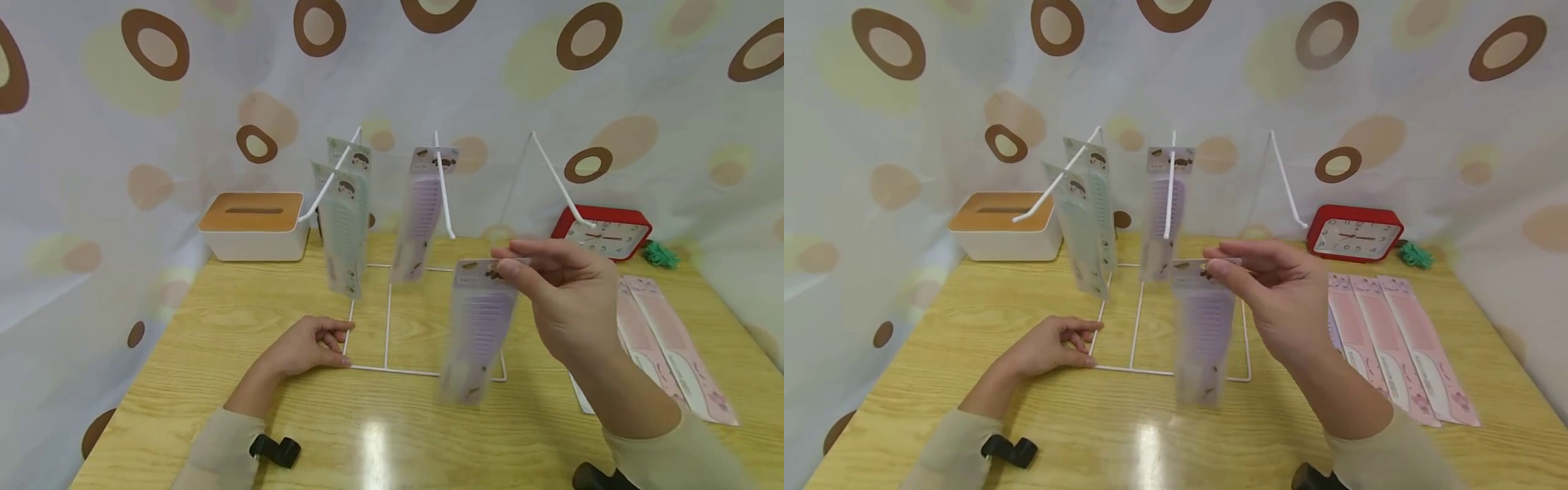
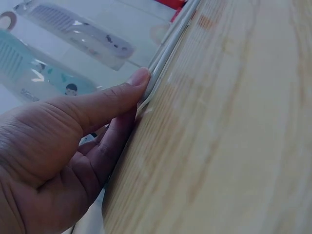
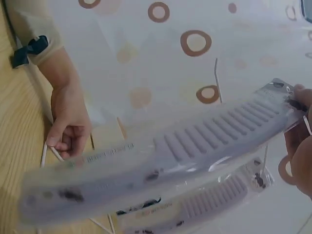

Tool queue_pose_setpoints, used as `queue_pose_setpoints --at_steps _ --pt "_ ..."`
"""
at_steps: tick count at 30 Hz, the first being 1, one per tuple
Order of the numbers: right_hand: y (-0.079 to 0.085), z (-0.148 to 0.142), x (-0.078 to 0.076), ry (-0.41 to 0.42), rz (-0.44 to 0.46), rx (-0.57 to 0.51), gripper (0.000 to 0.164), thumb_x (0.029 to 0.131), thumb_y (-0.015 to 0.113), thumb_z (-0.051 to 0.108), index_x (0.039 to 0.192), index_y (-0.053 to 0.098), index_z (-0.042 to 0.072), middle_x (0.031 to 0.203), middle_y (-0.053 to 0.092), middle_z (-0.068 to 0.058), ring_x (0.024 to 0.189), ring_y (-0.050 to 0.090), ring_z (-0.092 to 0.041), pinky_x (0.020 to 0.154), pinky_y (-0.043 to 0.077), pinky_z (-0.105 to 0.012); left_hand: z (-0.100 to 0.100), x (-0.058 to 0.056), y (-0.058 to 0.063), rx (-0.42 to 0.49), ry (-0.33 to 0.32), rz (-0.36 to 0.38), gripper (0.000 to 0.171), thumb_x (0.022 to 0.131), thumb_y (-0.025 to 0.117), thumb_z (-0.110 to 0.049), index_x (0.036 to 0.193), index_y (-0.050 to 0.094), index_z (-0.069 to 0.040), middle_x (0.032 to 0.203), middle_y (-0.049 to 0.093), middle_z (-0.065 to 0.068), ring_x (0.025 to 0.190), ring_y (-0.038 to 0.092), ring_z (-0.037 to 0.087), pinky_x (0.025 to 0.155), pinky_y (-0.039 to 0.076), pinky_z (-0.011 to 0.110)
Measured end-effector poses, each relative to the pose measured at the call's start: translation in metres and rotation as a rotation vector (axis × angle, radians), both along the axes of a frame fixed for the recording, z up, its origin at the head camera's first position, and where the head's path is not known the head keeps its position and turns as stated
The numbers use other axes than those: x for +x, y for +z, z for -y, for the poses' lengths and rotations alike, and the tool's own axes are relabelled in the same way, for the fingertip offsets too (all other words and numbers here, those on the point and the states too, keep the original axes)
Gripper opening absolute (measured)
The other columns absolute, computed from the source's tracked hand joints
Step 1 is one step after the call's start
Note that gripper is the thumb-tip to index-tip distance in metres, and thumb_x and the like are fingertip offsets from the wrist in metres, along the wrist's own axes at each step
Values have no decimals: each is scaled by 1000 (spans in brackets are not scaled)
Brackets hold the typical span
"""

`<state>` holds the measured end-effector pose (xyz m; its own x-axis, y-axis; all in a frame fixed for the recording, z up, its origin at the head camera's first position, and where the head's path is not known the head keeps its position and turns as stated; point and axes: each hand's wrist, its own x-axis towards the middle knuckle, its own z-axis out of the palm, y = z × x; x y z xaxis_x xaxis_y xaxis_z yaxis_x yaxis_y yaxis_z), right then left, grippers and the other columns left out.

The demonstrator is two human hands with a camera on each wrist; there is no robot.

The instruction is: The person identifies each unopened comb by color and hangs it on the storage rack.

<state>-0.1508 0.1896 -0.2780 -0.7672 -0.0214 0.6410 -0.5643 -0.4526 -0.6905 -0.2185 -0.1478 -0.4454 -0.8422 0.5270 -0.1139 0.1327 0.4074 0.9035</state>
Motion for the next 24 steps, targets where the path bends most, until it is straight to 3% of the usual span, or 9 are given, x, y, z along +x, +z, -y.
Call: queue_pose_setpoints --at_steps 7,14,24 --pt "26 35 -1 -269 129 204 20 82 75 -9 101 77 -2 92 78 -7 86 76 -16 78 59 -27 -2 2 3 4 6 13 66 80 85 -14 138 58 0 102 60 12 87 64 18 77 53 23" --pt "23 44 -20 -251 116 173 22 83 72 -13 98 78 2 91 78 -6 89 76 -18 79 59 -27 0 1 3 -11 20 2 64 80 84 -13 138 59 0 102 61 12 87 65 18 77 53 23" --pt "15 40 -58 -242 211 128 18 83 77 -4 100 77 2 92 79 -2 89 75 -13 80 58 -25 -2 1 4 -15 7 3 63 81 84 -12 137 59 1 103 61 12 87 64 18 77 53 23"
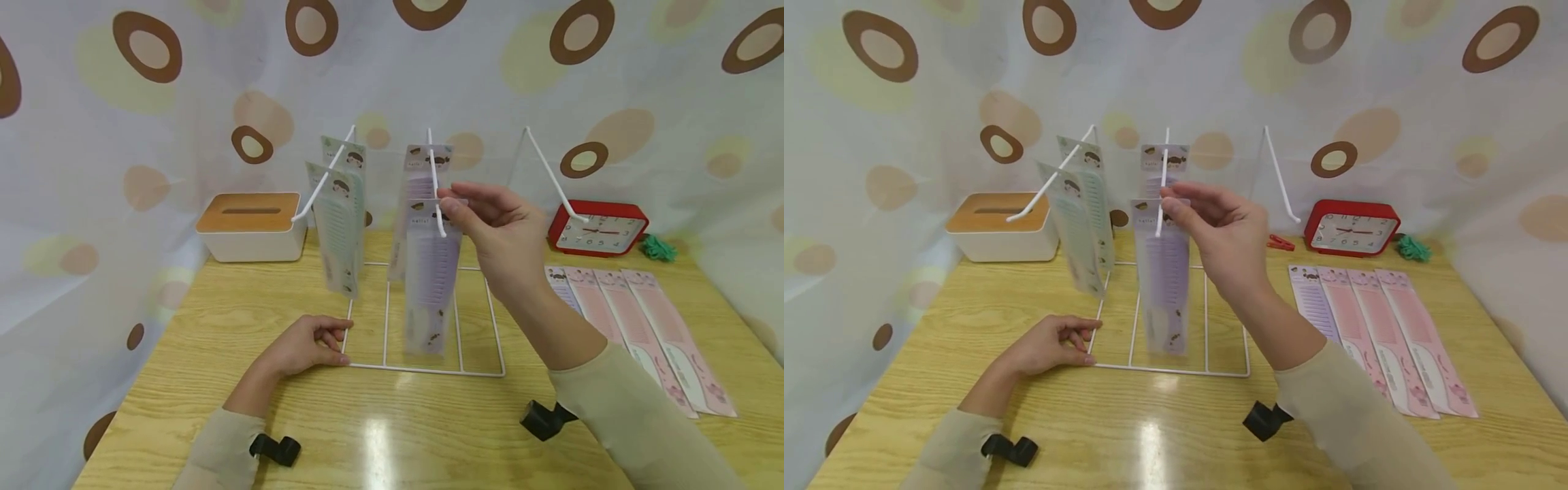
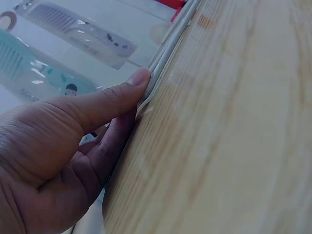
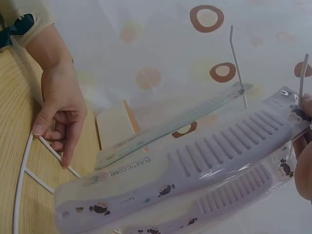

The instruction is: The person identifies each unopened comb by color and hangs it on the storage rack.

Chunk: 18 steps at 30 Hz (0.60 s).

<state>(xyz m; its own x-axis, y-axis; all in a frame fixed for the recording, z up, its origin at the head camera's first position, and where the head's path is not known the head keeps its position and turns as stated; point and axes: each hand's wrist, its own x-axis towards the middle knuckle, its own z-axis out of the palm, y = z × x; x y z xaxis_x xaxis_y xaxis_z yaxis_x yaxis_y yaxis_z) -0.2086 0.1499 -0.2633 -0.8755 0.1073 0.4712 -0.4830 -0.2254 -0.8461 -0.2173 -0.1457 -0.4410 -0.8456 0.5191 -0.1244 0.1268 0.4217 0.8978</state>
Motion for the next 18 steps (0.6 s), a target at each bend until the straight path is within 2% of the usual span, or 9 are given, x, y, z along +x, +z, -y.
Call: queue_pose_setpoints --at_steps 5,10,18 --pt "3 0 -19 -11 22 -18 20 82 80 1 101 77 1 93 79 -1 88 74 -12 78 58 -23 1 1 0 0 1 -2 63 81 84 -11 138 58 1 104 61 12 88 65 18 77 53 23" --pt "5 -1 -37 -19 39 -6 17 83 80 3 99 78 6 93 78 1 87 74 -11 73 58 -23 2 0 1 2 1 -10 63 81 83 -11 137 58 1 104 61 12 87 65 18 77 53 23" --pt "4 -3 -47 1 37 -32 14 84 78 1 96 78 8 91 78 1 84 74 -11 72 59 -24 1 0 -2 8 -5 -8 64 81 84 -13 138 59 0 103 61 11 88 66 18 78 53 23"
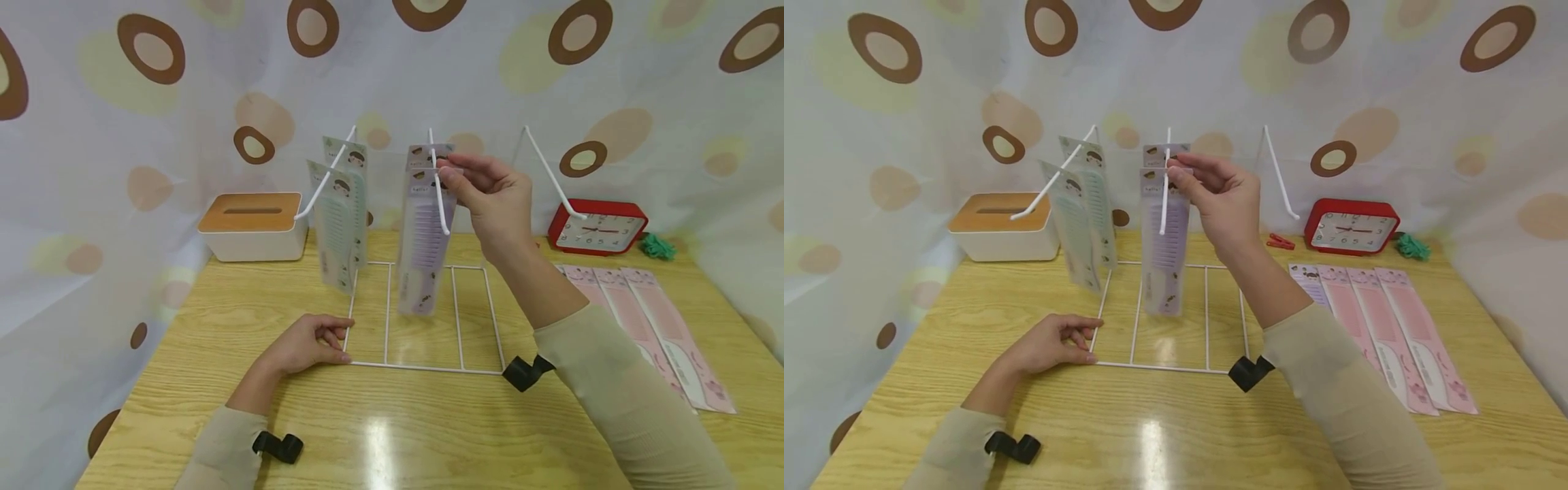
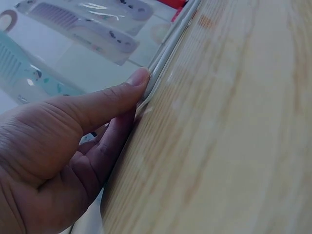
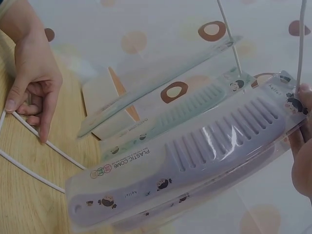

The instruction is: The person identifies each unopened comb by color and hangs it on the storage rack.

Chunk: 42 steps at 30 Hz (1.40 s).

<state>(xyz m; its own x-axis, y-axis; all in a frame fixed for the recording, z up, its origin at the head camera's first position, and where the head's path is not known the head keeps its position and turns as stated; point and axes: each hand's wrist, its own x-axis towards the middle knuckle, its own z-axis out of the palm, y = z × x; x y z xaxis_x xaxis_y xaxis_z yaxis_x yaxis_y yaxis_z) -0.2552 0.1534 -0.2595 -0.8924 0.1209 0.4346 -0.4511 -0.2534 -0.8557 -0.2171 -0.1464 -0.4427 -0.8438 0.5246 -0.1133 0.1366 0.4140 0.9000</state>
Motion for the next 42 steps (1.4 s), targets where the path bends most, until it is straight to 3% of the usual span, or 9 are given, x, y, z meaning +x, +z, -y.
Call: queue_pose_setpoints --at_steps 7,14,20,24,31,37,42 --pt "-7 -9 -1 69 -18 28 21 86 74 -3 102 78 9 96 78 1 88 73 -10 74 59 -25 -1 0 0 -2 0 6 64 80 84 -12 138 59 0 103 61 11 87 65 18 77 53 23" --pt "-28 -41 5 157 55 234 38 91 71 2 129 66 3 110 75 4 96 73 -8 78 58 -23 1 1 -4 7 2 13 63 81 84 -11 137 59 1 104 62 13 87 65 19 77 53 23" --pt "-61 -82 -1 111 141 569 45 94 71 17 137 61 13 122 72 6 98 72 -4 70 57 -25 1 1 -4 15 4 16 63 81 84 -10 137 58 2 103 61 14 86 65 19 77 53 23" --pt "-82 -110 -5 75 242 733 47 93 73 27 137 61 19 127 70 6 98 70 -2 70 57 -28 2 0 -4 20 3 20 64 81 83 -10 138 57 2 103 61 14 85 65 19 76 53 22" --pt "-110 -157 -10 8 330 860 48 94 70 35 138 60 22 125 70 9 94 67 0 57 49 -29 0 0 -1 18 6 17 63 81 84 -10 137 58 2 103 62 13 85 65 19 77 53 22" --pt "-130 -190 -13 -40 399 976 53 91 72 42 139 60 21 136 64 -4 94 66 -19 65 54 -32 -1 -2 0 25 3 17 63 81 84 -10 137 58 2 102 62 13 85 64 18 76 53 22" --pt "-140 -213 -11 -36 485 1078 61 92 69 48 144 55 19 147 51 -11 99 56 -26 71 53 -28 -2 -2 -2 27 -1 19 63 81 83 -9 137 58 2 103 61 14 85 65 18 76 53 22"
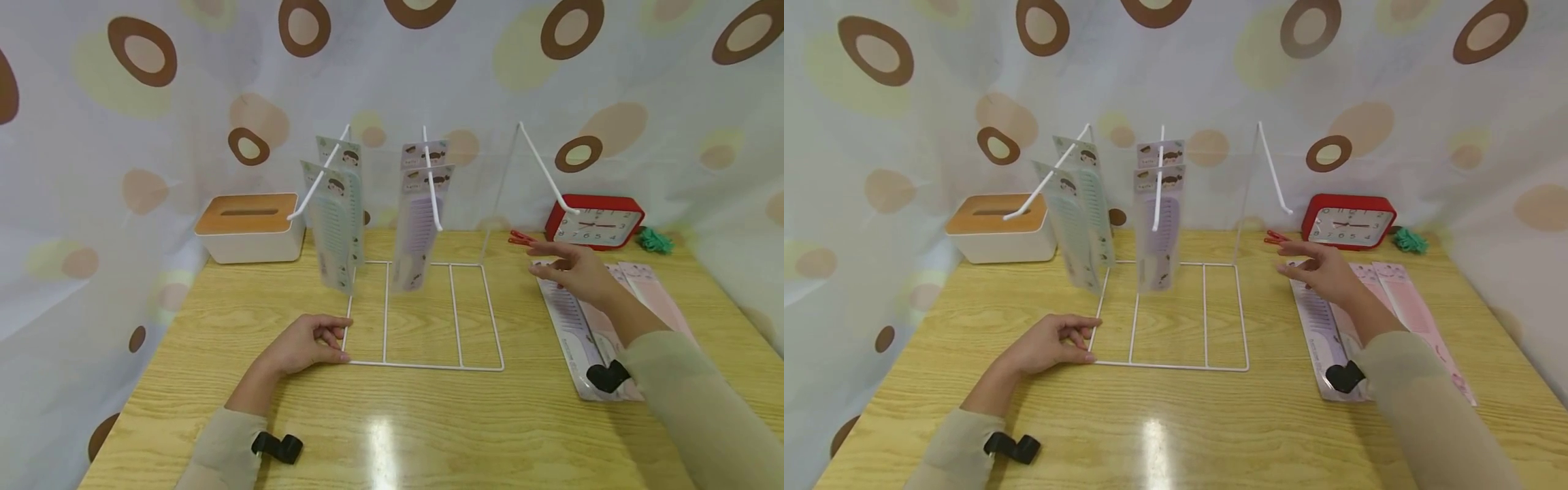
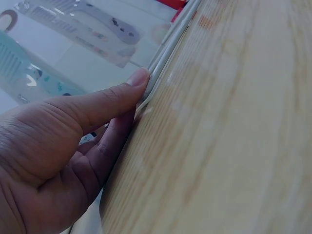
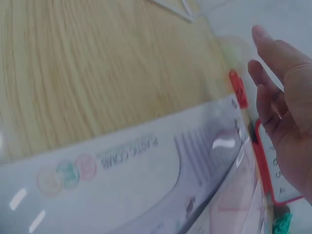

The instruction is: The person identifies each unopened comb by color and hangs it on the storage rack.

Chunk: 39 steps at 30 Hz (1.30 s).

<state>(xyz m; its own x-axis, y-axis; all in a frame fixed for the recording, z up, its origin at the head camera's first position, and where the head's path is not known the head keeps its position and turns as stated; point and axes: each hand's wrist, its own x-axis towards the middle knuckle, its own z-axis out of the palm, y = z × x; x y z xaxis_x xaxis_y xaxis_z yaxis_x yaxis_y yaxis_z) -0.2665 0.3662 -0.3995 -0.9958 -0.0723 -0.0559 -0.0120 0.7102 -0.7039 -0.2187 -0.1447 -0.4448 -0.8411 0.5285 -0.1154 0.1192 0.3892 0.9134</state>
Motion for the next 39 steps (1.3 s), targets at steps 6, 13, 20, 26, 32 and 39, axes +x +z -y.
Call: queue_pose_setpoints --at_steps 6,13,20,26,32,39 --pt "-12 -20 -2 15 15 78 60 93 71 38 146 52 18 142 56 -12 103 49 -26 72 49 -24 0 1 0 7 -5 4 63 81 83 -10 137 58 2 103 61 15 86 64 19 76 54 22" --pt "-27 -33 -9 21 96 247 78 86 76 47 153 44 22 121 53 -14 99 44 -29 74 40 -34 4 3 -1 -7 4 -3 63 81 83 -9 137 58 3 103 61 15 86 65 19 76 54 22" --pt "-30 -42 -14 9 154 257 99 78 74 65 157 34 22 120 54 -16 95 48 -30 73 40 -35 2 3 0 10 -6 -3 64 81 83 -10 138 57 3 103 61 15 85 65 17 76 54 22" --pt "-31 -40 -16 -56 117 181 97 77 78 59 156 37 18 130 48 -20 108 44 -36 87 44 -49 0 2 1 0 -6 -16 62 81 83 -10 137 58 3 103 62 15 85 65 18 76 54 22" --pt "-31 -33 -17 -97 43 127 63 90 75 34 145 52 13 133 53 -18 109 47 -34 88 46 -43 1 2 1 0 -5 -17 62 81 83 -9 137 59 2 102 62 14 86 65 19 76 54 22" --pt "-26 -25 -12 -224 60 10 64 91 70 47 144 54 14 130 55 -14 109 47 -29 78 46 -28 1 3 2 6 -7 -9 62 81 83 -9 137 58 3 102 61 14 86 65 19 77 54 22"
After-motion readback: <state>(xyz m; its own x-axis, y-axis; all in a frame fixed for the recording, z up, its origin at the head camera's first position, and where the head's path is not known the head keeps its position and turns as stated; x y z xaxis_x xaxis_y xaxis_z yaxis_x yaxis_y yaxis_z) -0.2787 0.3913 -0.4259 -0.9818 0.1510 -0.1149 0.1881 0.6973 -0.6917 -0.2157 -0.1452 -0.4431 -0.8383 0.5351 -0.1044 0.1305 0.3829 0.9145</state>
